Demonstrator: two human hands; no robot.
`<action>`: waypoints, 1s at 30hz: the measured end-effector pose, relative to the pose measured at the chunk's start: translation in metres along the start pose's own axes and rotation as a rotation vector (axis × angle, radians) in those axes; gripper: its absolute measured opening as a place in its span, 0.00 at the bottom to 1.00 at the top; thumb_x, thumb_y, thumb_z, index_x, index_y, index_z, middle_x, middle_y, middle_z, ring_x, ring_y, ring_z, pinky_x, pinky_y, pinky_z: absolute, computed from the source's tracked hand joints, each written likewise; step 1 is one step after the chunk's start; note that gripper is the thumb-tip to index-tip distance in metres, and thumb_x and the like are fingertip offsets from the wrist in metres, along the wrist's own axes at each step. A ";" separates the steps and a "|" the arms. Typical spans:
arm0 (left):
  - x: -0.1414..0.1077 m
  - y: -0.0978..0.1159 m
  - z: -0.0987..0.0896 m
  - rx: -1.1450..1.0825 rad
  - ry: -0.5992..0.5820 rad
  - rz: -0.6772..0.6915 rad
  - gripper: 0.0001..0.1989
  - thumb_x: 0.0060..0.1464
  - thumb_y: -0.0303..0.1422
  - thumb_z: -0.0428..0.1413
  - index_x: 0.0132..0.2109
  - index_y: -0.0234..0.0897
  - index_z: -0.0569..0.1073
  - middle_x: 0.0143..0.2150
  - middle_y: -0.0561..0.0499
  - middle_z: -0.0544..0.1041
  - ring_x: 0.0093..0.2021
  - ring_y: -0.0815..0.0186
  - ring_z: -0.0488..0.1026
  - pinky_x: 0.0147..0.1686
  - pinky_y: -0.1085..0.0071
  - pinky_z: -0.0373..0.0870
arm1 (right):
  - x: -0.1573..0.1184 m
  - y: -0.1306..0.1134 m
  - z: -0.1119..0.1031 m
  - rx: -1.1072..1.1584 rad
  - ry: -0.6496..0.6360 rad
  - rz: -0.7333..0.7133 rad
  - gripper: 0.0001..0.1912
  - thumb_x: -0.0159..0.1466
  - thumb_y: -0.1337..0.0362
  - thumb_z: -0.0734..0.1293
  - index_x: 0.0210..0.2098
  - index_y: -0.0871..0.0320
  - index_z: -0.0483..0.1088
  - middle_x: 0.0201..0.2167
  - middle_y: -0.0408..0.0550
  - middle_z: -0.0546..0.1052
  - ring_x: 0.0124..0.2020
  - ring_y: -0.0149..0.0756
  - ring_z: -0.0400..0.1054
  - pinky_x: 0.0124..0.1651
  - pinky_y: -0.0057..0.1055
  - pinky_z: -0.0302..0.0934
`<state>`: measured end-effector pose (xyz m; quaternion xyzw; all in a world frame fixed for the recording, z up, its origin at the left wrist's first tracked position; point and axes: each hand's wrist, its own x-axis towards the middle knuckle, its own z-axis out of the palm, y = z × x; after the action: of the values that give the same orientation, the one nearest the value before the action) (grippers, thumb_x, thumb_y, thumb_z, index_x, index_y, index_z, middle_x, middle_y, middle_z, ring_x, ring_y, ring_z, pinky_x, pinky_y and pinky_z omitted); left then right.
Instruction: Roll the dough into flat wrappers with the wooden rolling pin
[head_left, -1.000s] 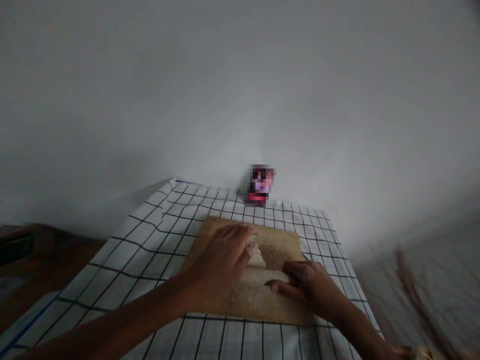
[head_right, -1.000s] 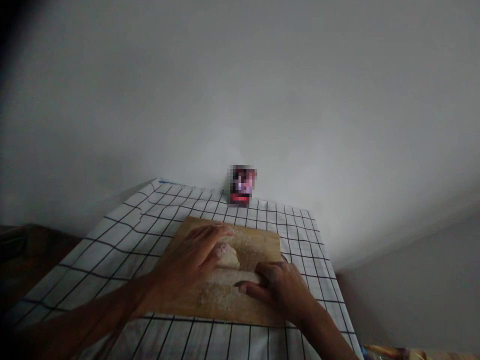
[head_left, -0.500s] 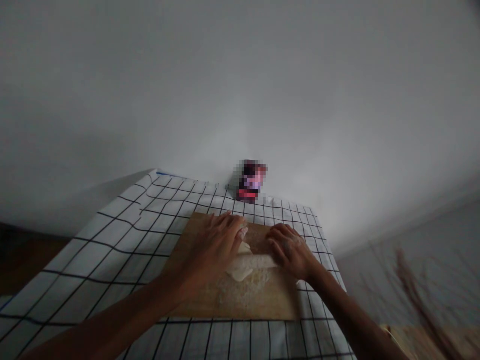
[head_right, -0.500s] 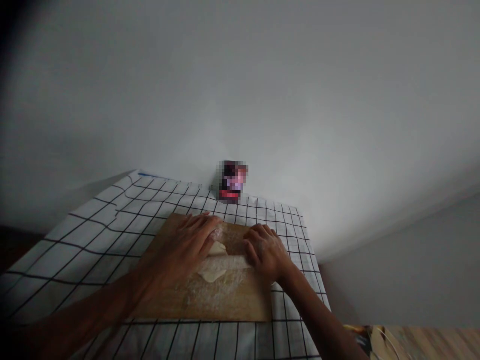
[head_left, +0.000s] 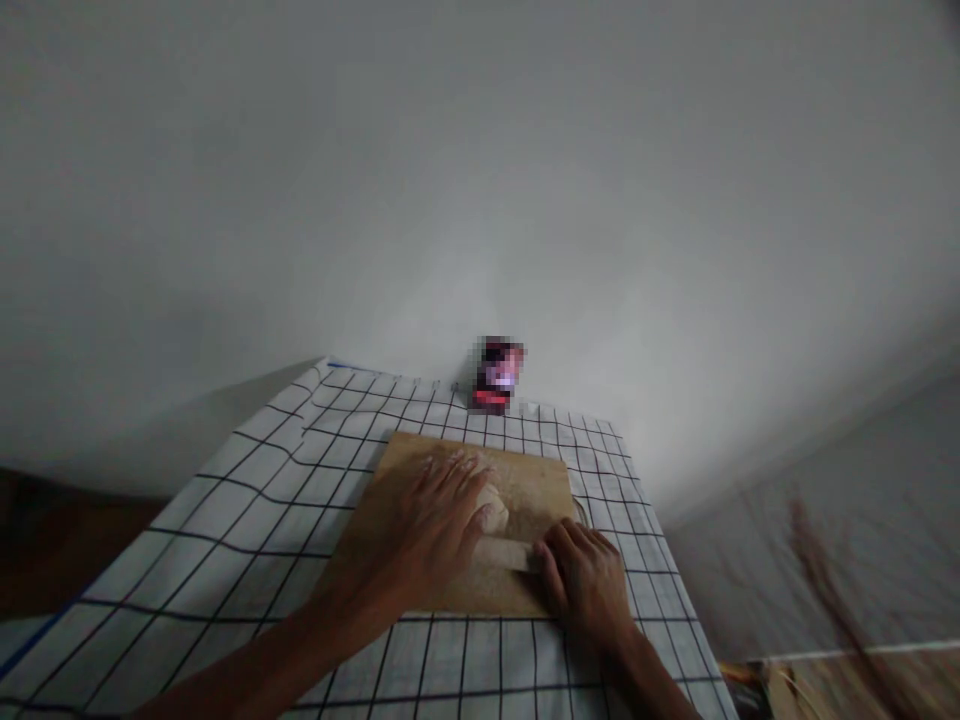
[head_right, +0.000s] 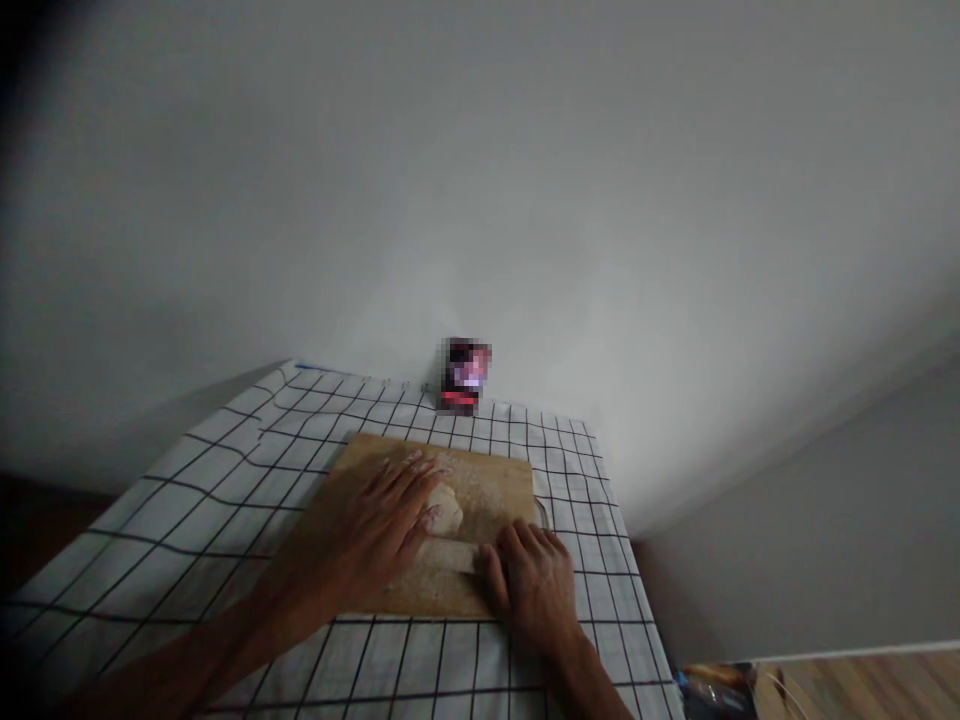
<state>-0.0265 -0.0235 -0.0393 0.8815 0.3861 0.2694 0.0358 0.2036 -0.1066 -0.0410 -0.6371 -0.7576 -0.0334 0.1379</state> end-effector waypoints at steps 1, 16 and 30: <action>-0.001 0.000 -0.002 -0.009 -0.011 0.004 0.20 0.67 0.33 0.47 0.63 0.35 0.66 0.66 0.39 0.70 0.68 0.48 0.64 0.65 0.43 0.60 | 0.003 0.000 -0.002 -0.012 -0.021 0.000 0.20 0.75 0.57 0.54 0.32 0.55 0.69 0.31 0.47 0.76 0.32 0.36 0.70 0.36 0.32 0.55; 0.025 -0.041 -0.004 0.062 0.044 -0.086 0.17 0.68 0.31 0.46 0.61 0.37 0.66 0.58 0.41 0.75 0.61 0.53 0.69 0.62 0.49 0.61 | 0.110 0.023 -0.005 0.024 -0.087 -0.138 0.24 0.76 0.56 0.54 0.30 0.55 0.73 0.29 0.45 0.77 0.33 0.35 0.71 0.37 0.30 0.57; 0.001 -0.021 0.005 0.006 -0.002 -0.028 0.23 0.69 0.33 0.44 0.66 0.33 0.64 0.67 0.38 0.69 0.69 0.49 0.62 0.67 0.44 0.56 | 0.033 -0.001 0.004 0.020 0.130 -0.010 0.14 0.74 0.63 0.55 0.49 0.53 0.71 0.53 0.51 0.75 0.55 0.44 0.66 0.56 0.41 0.57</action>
<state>-0.0372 -0.0071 -0.0490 0.8764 0.3992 0.2669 0.0371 0.1969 -0.0741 -0.0361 -0.6286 -0.7504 -0.0680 0.1928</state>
